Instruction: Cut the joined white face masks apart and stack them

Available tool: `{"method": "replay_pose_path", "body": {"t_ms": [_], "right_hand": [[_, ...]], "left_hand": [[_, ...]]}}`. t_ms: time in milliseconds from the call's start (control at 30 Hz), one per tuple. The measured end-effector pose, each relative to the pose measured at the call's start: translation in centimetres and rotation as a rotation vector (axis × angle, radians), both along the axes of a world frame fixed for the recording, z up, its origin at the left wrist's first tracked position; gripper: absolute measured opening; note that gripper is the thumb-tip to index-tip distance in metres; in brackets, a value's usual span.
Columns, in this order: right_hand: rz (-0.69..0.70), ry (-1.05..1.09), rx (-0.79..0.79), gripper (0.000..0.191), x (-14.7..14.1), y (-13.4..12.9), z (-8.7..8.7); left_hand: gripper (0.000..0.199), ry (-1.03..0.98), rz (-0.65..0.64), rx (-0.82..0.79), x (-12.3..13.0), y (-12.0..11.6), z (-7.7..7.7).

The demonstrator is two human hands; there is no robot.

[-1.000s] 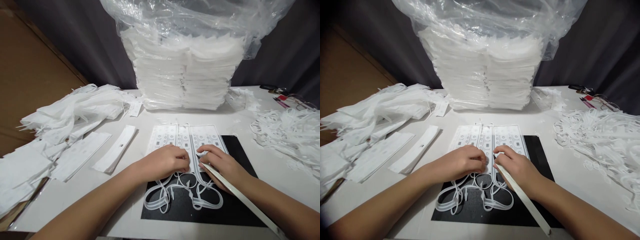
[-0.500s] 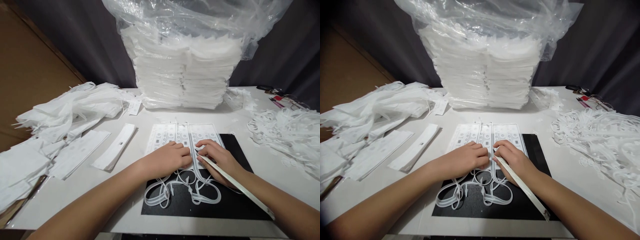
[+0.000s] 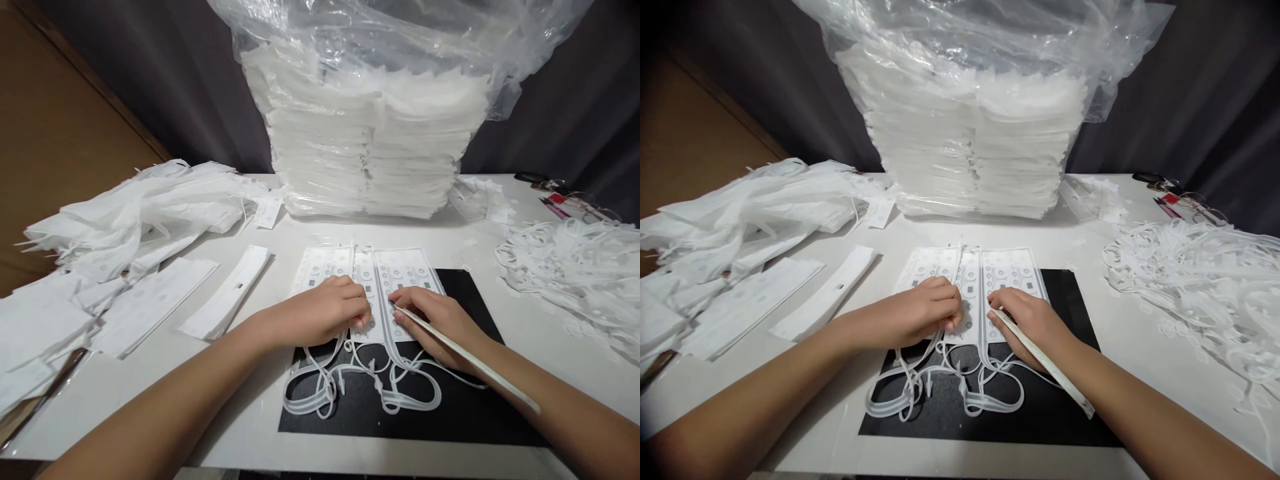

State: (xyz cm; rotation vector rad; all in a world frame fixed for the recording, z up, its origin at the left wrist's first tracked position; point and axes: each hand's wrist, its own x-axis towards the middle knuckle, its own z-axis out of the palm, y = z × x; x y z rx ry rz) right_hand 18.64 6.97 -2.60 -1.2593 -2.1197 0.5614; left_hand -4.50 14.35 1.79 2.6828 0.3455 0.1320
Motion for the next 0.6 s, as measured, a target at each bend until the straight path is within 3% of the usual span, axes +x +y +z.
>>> {"method": "replay_pose_path", "body": {"t_ms": [267, 600], "right_hand": [[0.057, -0.001, 0.044, 0.008, -0.1, -0.3, 0.5], [0.042, -0.008, 0.085, 0.006, -0.4, -0.2, 0.4]], "left_hand": [[0.009, -0.015, -0.053, 0.059, 0.3, -0.3, -1.0], [0.009, 0.069, -0.011, 0.225, 1.1, -1.6, -0.7]]}}
